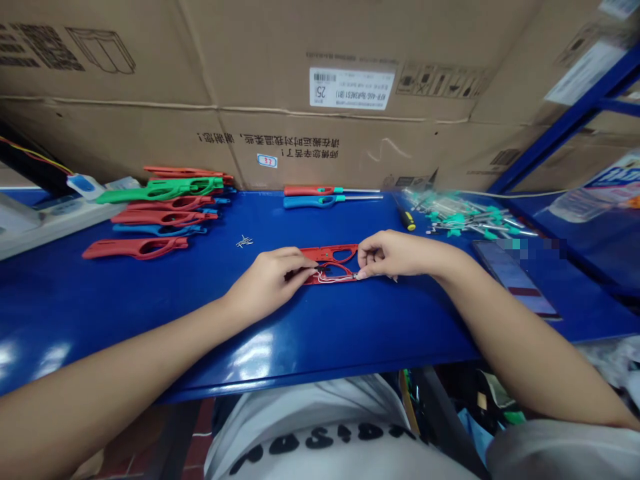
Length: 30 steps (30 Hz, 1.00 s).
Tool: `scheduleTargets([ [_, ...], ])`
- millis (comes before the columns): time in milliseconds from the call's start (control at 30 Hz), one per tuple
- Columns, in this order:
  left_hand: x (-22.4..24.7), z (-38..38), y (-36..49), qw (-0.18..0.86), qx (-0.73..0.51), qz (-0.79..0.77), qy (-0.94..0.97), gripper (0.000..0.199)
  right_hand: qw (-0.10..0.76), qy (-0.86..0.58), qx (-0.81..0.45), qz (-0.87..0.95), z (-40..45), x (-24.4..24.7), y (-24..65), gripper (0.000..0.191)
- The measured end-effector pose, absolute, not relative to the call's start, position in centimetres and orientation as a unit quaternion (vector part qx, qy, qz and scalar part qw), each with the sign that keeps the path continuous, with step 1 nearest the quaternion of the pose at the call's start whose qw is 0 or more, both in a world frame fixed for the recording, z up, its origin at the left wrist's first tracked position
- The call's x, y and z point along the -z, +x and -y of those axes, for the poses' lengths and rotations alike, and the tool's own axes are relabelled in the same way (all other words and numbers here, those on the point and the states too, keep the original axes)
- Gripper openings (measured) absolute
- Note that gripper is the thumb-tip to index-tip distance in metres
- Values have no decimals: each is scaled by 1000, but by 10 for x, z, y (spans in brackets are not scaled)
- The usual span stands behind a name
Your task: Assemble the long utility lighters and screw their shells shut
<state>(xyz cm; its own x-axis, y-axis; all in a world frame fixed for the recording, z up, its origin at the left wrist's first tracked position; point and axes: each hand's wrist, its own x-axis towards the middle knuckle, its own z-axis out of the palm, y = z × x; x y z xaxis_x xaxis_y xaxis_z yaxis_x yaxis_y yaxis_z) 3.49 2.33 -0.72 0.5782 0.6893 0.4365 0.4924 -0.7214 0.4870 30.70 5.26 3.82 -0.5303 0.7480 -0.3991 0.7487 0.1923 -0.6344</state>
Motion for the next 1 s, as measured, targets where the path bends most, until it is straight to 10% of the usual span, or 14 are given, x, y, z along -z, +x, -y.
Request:
scheduleTargets([
  [1000,4,-21,35,168,-317,-334,872,15,-133,310,295,-894,-36,-27,283,3],
])
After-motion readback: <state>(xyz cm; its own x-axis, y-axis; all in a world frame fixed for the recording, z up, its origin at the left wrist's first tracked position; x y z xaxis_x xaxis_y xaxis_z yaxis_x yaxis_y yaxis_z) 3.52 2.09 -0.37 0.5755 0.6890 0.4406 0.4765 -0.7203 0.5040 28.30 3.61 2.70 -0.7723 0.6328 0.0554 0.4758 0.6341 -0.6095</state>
